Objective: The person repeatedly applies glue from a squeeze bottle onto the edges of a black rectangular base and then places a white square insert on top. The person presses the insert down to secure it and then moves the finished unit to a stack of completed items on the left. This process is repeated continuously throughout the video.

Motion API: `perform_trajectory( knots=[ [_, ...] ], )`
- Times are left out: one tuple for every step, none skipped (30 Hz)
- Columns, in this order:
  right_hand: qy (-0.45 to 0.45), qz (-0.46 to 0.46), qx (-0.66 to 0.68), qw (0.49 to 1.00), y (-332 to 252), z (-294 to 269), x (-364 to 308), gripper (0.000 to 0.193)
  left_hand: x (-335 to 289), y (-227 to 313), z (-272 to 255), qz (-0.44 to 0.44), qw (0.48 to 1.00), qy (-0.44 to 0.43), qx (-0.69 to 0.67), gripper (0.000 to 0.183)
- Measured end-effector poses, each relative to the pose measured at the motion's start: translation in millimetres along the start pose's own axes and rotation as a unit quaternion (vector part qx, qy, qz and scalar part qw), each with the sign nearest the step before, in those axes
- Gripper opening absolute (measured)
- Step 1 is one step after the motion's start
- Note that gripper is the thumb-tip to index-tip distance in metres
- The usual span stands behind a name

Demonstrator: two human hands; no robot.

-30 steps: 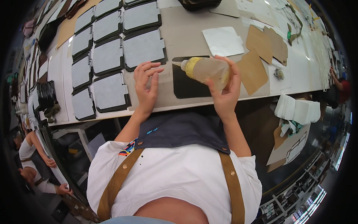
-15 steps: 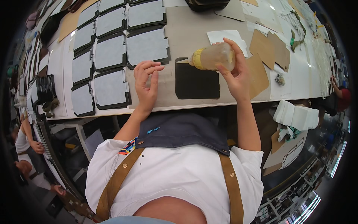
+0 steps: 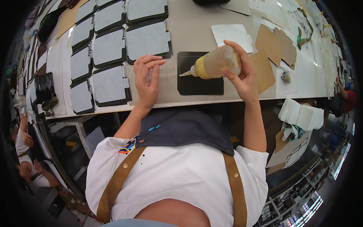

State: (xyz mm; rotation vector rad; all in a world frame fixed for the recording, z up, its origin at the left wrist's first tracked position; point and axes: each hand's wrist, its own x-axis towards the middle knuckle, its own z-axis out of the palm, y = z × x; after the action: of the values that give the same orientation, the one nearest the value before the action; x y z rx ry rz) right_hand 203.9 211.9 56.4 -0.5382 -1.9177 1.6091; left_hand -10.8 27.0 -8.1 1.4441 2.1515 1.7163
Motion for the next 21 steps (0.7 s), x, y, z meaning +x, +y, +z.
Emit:
perform_trajectory(
  knots=[
    [-0.002,0.001,-0.002,1.0,-2.6,0.8,-2.0,0.067,0.0,-0.1,0.2,0.0,1.0,0.0,0.0,0.014],
    [-0.004,0.001,-0.004,1.0,-4.0,1.3,-4.4,0.067,-0.1,-0.3,0.5,0.0,1.0,0.0,0.0,0.014],
    [-0.011,0.001,-0.001,1.0,-3.7,0.7,-7.3,0.068,-0.5,-0.1,0.5,0.0,1.0,0.001,0.0,0.014],
    [-0.017,-0.001,0.001,1.0,-2.8,-0.6,-9.9,0.068,-0.2,0.3,0.5,-0.002,1.0,0.0,-0.001,0.014],
    [-0.024,-0.002,0.003,1.0,-1.9,-1.3,-12.6,0.069,0.0,0.8,0.3,-0.003,1.0,-0.001,-0.001,0.014],
    [-0.023,0.005,0.017,1.0,-1.5,-0.1,-15.9,0.07,-0.2,1.0,0.1,-0.005,1.0,-0.002,-0.002,0.014],
    [-0.02,0.011,0.03,0.999,-1.8,1.3,-19.9,0.071,0.0,0.8,0.9,-0.009,1.0,0.0,-0.01,0.014],
    [-0.017,0.017,0.044,0.999,-1.2,1.7,-23.3,0.073,0.1,0.6,1.6,-0.013,1.0,0.003,-0.019,0.014],
    [-0.016,0.018,0.046,0.999,1.4,-1.0,-26.6,0.074,0.1,0.4,2.1,-0.018,0.999,0.005,-0.028,0.015],
    [-0.016,0.017,0.049,0.999,5.3,-5.9,-29.4,0.076,0.1,0.5,2.3,-0.019,0.999,0.005,-0.028,0.015],
    [-0.015,0.016,0.051,0.998,8.6,-9.4,-32.0,0.078,-0.1,0.7,2.1,-0.021,0.999,0.005,-0.027,0.014],
    [0.027,0.033,0.106,0.993,10.6,-10.9,-34.1,0.084,-0.5,1.0,1.6,-0.022,0.999,0.005,-0.026,0.014],
    [0.073,0.048,0.159,0.983,11.8,-12.5,-36.1,0.09,0.3,0.6,1.6,-0.015,1.0,0.0,-0.016,0.014],
    [0.118,0.062,0.212,0.968,13.6,-14.5,-38.1,0.097,0.3,0.0,1.2,-0.009,1.0,-0.004,-0.006,0.014],
    [0.15,0.071,0.358,0.919,18.1,-21.4,-38.8,0.1,0.2,-0.6,1.2,-0.002,1.0,-0.009,0.004,0.014],
    [0.174,0.077,0.389,0.901,22.5,-30.9,-37.3,0.097,-0.3,-0.4,0.5,-0.005,1.0,-0.008,0.004,0.014],
    [0.198,0.08,0.419,0.882,27.0,-42.0,-36.1,0.094,-0.9,-0.8,0.7,-0.007,1.0,-0.008,0.003,0.015],
    [0.222,0.084,0.448,0.862,30.8,-52.0,-35.4,0.091,-1.4,-1.0,0.7,-0.009,1.0,-0.008,0.002,0.015],
    [0.245,0.083,0.421,0.87,31.3,-58.5,-34.3,0.079,-1.2,-0.7,1.0,-0.009,1.0,-0.009,0.002,0.015],
    [0.246,0.065,0.363,0.896,32.1,-63.1,-32.4,0.076,-1.2,-0.1,1.1,-0.009,1.0,-0.009,0.003,0.015],
    [0.247,0.047,0.303,0.919,31.6,-67.7,-29.9,0.072,-1.0,0.4,1.5,-0.009,1.0,-0.009,0.004,0.015]
  ],
)
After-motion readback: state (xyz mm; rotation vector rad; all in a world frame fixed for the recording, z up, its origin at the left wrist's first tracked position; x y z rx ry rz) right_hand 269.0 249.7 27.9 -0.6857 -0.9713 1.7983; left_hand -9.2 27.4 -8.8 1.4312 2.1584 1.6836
